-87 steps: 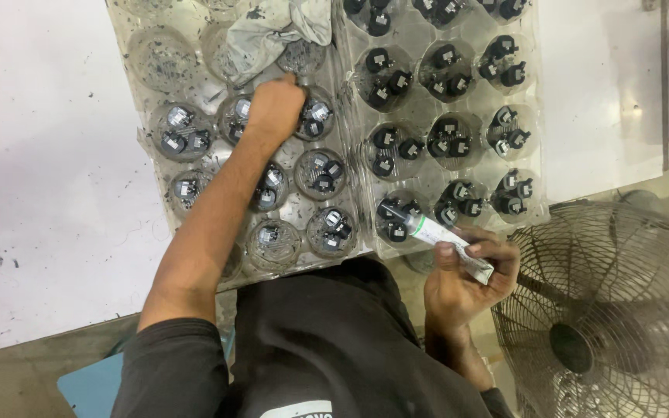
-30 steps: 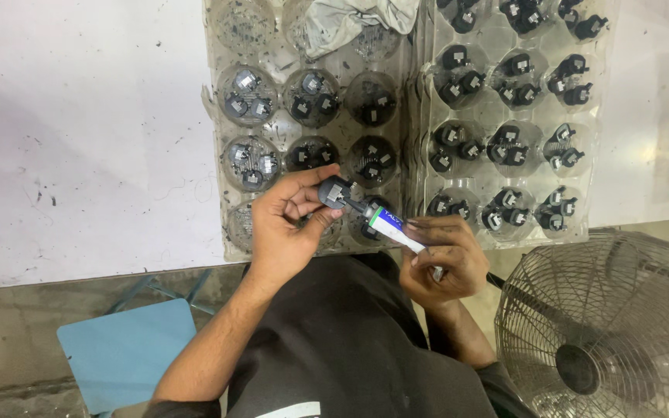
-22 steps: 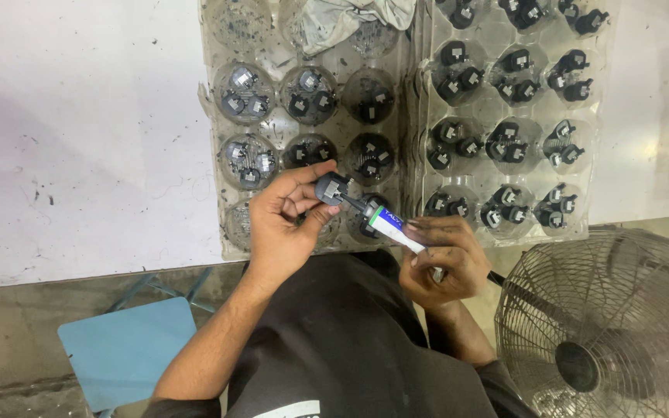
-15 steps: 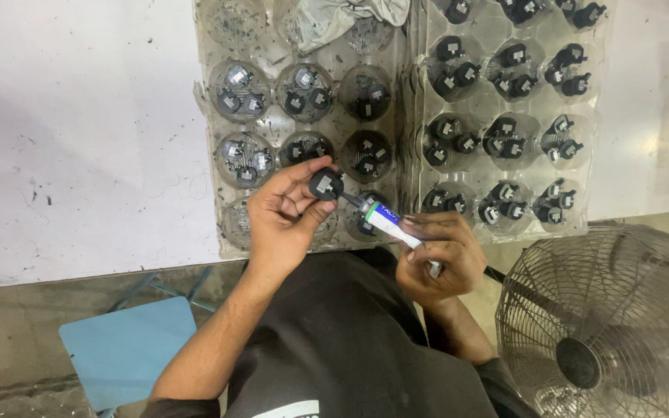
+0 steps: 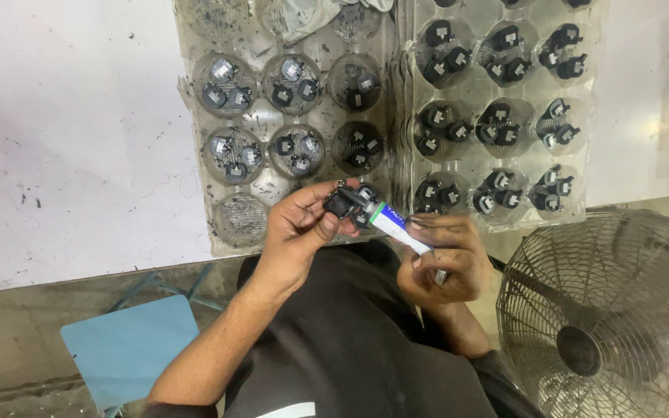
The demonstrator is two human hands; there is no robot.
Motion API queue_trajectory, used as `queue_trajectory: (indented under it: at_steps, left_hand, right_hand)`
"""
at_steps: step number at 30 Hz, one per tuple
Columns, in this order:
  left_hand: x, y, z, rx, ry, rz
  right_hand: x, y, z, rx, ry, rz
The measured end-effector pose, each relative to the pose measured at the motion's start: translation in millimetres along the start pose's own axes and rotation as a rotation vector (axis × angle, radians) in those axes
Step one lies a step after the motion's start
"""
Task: The person applies adhesive from a tube onto small black rotor-like plastic parts, one at a time, and places the treated parts into clear plastic trays. They occasionally wipe the tube nozzle with a cloth and pick new untreated parts from a pile on the table.
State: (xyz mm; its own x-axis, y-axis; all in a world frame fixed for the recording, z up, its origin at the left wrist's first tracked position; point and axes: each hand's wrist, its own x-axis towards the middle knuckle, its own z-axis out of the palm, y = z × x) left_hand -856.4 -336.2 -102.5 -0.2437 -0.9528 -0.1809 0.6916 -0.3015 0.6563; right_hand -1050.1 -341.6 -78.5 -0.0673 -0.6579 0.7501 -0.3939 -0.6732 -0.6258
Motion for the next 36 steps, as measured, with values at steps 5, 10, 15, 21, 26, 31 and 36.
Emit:
queue_trajectory:
  at_steps: [5, 10, 15, 21, 26, 31, 36]
  left_hand:
    - [0.6, -0.2, 0.6, -0.028, 0.022, -0.024]
    - [-0.1, 1.8, 0.7, -0.016, -0.007, -0.030]
    - [0.1, 3.8, 1.2, -0.101, -0.009, -0.074]
    - [8.7, -12.6, -14.8, -0.172, 0.046, -0.024]
    - [100.5, -21.8, -61.8, 0.430, 0.358, 0.139]
    - [174.7, -32.5, -93.0, 0.992, 0.313, 0.132]
    - [212.5, -52.0, -101.5, 1.731, 0.104, 0.575]
  right_hand:
    - [-1.0, 1.8, -5.7, -0.019, -0.022, 0.002]
    - [0.9, 0.2, -14.3, -0.021, -0.108, 0.029]
    - [3.2, -1.5, -17.2, -0.046, -0.151, 0.040]
    - [9.7, 1.6, -30.4, -0.091, -0.222, 0.117]
    - [8.4, 3.5, -38.1, -0.094, -0.046, 0.240]
    - [7.2, 8.8, -52.3, -0.179, -0.020, 0.286]
    - [4.7, 21.2, -57.9, -0.153, -0.048, 0.285]
